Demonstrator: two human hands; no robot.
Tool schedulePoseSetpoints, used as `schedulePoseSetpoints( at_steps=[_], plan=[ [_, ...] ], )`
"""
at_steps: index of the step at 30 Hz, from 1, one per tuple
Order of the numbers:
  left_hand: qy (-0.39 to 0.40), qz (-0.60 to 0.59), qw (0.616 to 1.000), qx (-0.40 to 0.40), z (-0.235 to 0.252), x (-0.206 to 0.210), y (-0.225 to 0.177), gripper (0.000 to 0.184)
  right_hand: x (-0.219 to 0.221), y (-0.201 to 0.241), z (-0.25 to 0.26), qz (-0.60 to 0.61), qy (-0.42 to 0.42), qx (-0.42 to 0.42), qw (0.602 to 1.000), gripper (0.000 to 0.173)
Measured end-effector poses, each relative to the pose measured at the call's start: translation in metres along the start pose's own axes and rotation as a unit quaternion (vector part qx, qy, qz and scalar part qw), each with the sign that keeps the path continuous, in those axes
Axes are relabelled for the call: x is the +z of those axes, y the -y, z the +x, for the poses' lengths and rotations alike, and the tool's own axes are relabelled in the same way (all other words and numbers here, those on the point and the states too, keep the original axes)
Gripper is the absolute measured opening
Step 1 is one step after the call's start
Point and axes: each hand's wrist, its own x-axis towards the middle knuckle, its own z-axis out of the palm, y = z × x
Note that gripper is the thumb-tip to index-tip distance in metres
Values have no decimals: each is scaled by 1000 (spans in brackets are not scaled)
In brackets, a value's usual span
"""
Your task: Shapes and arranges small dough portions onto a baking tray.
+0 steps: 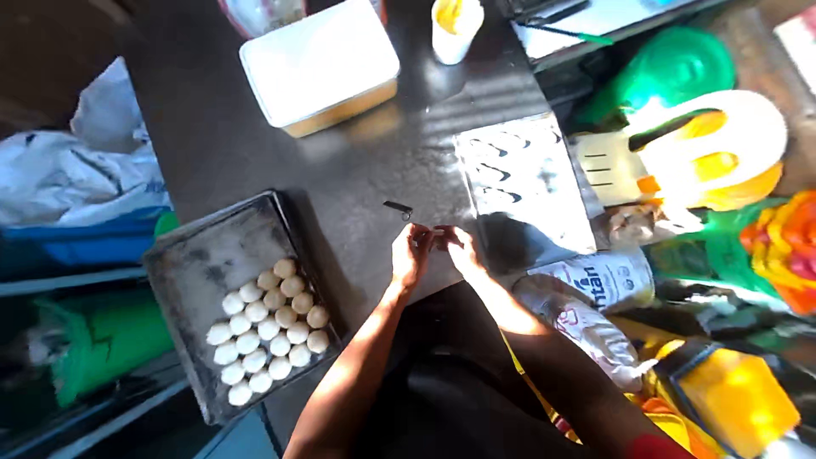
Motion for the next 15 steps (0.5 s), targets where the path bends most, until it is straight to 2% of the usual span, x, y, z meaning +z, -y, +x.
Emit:
schedulePoseSetpoints(
  at_steps=[2,3,4,5,7,9,10,15],
  plan=[
    [35,-35,998,-26,10,20,-12,17,-36,21,-7,150,-30,119,981,30],
    [63,-50,996,-46,16,32,-18,19,-53,24,-8,200,-49,147,967,29],
    [93,-72,991,-67,22,44,-22,20,-70,24,-10,202,-46,141,968,29],
    [123,-100,983,-89,26,58,-27,23,-88,21,-12,160,-29,109,981,30],
    [167,-123,971,-120,36,86,-34,25,-123,20,-12,-12,-30,31,999,34],
    [194,-63,971,-122,48,111,-38,27,-156,12,1,-205,-73,-14,976,43],
    [202,-27,973,-112,54,121,-39,25,-170,10,6,-253,-88,-7,963,44],
    [179,82,979,-48,71,147,-46,17,-210,5,26,-319,-88,0,944,27]
  ],
)
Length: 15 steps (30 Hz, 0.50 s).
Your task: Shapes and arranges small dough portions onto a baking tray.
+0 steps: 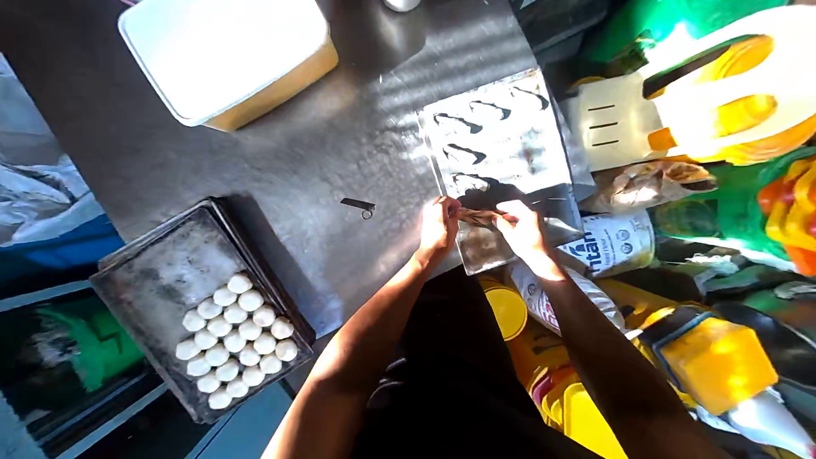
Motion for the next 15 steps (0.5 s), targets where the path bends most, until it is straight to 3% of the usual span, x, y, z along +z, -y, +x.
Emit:
schedulePoseSetpoints(
  at_steps=[3,6,9,12,15],
  plan=[
    [-16,90,995,31,8,2,-1,14,0,-7,11,-34,9,-36,999,15],
    [-34,161,984,71,18,14,18,13,10,-26,21,-75,20,-60,995,15],
    [-43,159,983,80,13,8,24,17,8,-26,19,-138,10,-95,986,16],
    [-101,178,977,59,-25,-46,46,29,5,8,1,-202,47,-95,974,26],
    [-259,215,942,4,-117,-148,101,31,7,60,-40,-231,18,-114,966,31]
  ],
)
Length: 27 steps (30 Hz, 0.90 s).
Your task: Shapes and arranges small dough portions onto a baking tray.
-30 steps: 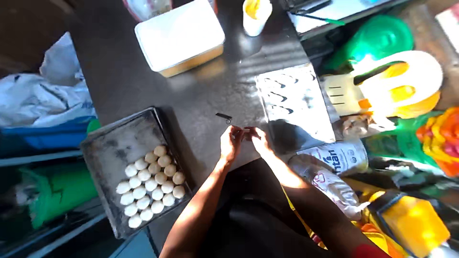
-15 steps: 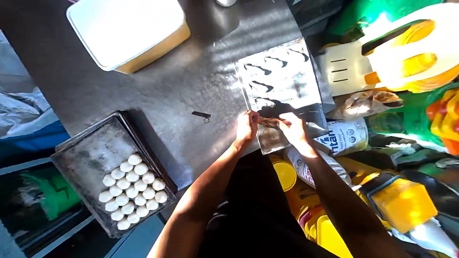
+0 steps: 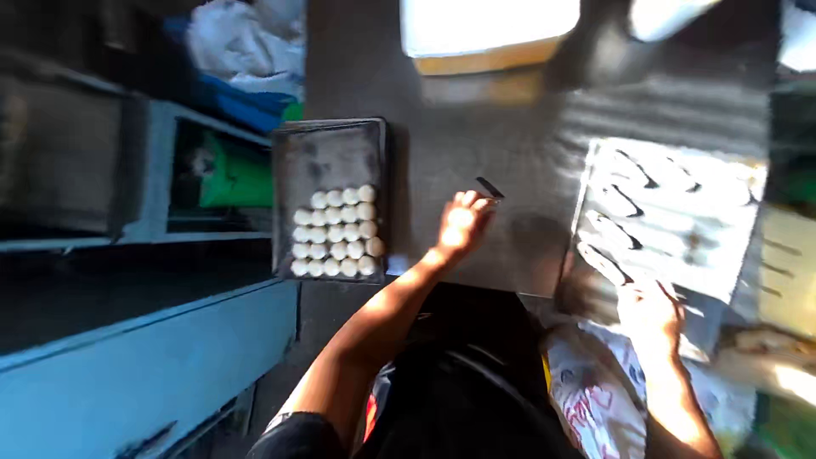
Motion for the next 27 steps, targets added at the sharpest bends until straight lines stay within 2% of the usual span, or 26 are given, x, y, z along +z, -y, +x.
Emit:
schedulePoseSetpoints(
  at_steps=[2,4,6,8,10,12,13,15,16,17,18,19,20,22,23,25,26,27],
  plan=[
    [-88,57,986,-132,-38,-77,87,35,1,30,-19,31,-53,-34,998,28],
    [-152,107,934,-304,-64,-130,185,41,10,68,-32,78,-64,-76,992,26],
    [-139,106,890,-421,-88,-162,251,46,29,113,-37,119,-48,-138,982,24],
    [-93,103,889,-437,-98,-175,273,41,52,161,-35,177,-21,-219,959,23],
    [-120,68,911,-389,-103,-186,261,31,69,218,-32,230,11,-285,930,22],
    [-200,-31,935,-293,-108,-194,223,22,76,280,-32,275,48,-296,913,23],
    [-222,-95,941,-238,-115,-191,194,20,79,306,-35,296,81,-280,910,32],
    [-216,-196,946,-138,-130,-172,126,22,81,339,-37,331,171,-246,895,60],
    [-223,-229,943,-92,-129,-159,101,19,82,346,-37,341,185,-261,884,61],
    [-235,-252,937,-60,-125,-143,84,18,80,351,-36,341,181,-280,879,49],
    [-248,-274,928,-49,-123,-126,73,19,74,351,-35,328,161,-296,883,31],
    [-261,-290,919,-53,-125,-112,67,25,69,347,-33,305,126,-308,892,21],
    [-258,-281,922,-73,-129,-100,65,33,67,337,-32,281,70,-317,903,17],
    [-203,-213,946,-135,-140,-76,64,42,82,304,-27,232,-40,-349,907,18],
    [-153,-177,961,-147,-146,-60,65,42,101,277,-25,193,-21,-380,904,23],
    [-45,-103,986,-125,-158,-26,62,44,141,215,-24,119,104,-423,892,39],
    [0,-68,992,-107,-161,-13,59,47,151,196,-27,106,126,-422,891,41],
    [31,-34,995,-88,-161,-5,58,49,152,192,-28,109,111,-401,903,41]
  ],
)
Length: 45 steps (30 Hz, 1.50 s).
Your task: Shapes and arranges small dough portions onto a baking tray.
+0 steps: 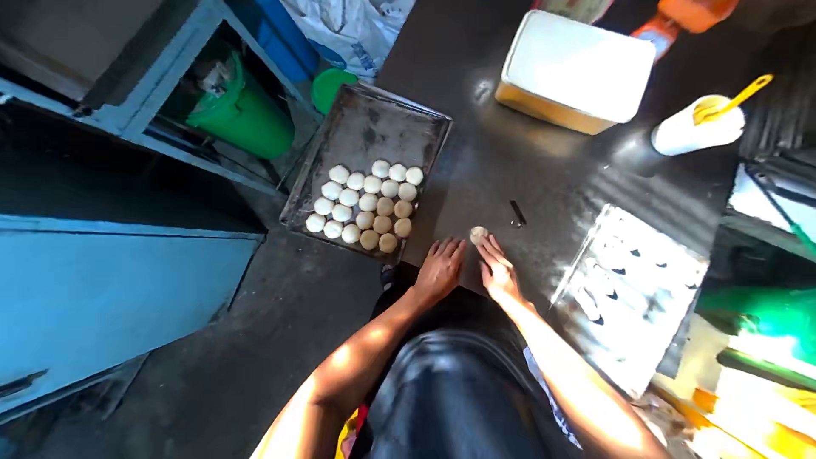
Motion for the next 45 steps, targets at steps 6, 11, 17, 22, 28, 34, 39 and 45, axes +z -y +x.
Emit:
schedulePoseSetpoints(
  at_steps=[6,11,17,22,28,34,39,45],
  plan=[
    [88,89,990,70,45,46,-19,45,7,-10,21,-44,-43,62,996,43],
    [62,101,989,89,32,91,10,64,26,-55,-1,-220,71,7,973,72],
    [63,88,990,87,29,72,-7,69,-26,-29,59,-100,16,56,993,38],
    [101,115,977,150,50,93,-14,64,-1,-26,109,-122,161,17,979,36],
    [77,104,974,187,44,115,8,69,29,-46,124,-215,179,-123,952,59],
    [45,80,981,173,46,122,10,72,58,-55,190,-247,-25,-162,955,52],
    [31,82,981,172,48,120,12,73,46,-63,226,-282,44,-204,937,61],
    [37,70,985,155,44,121,11,72,57,-65,249,-292,66,-63,952,55]
  ],
)
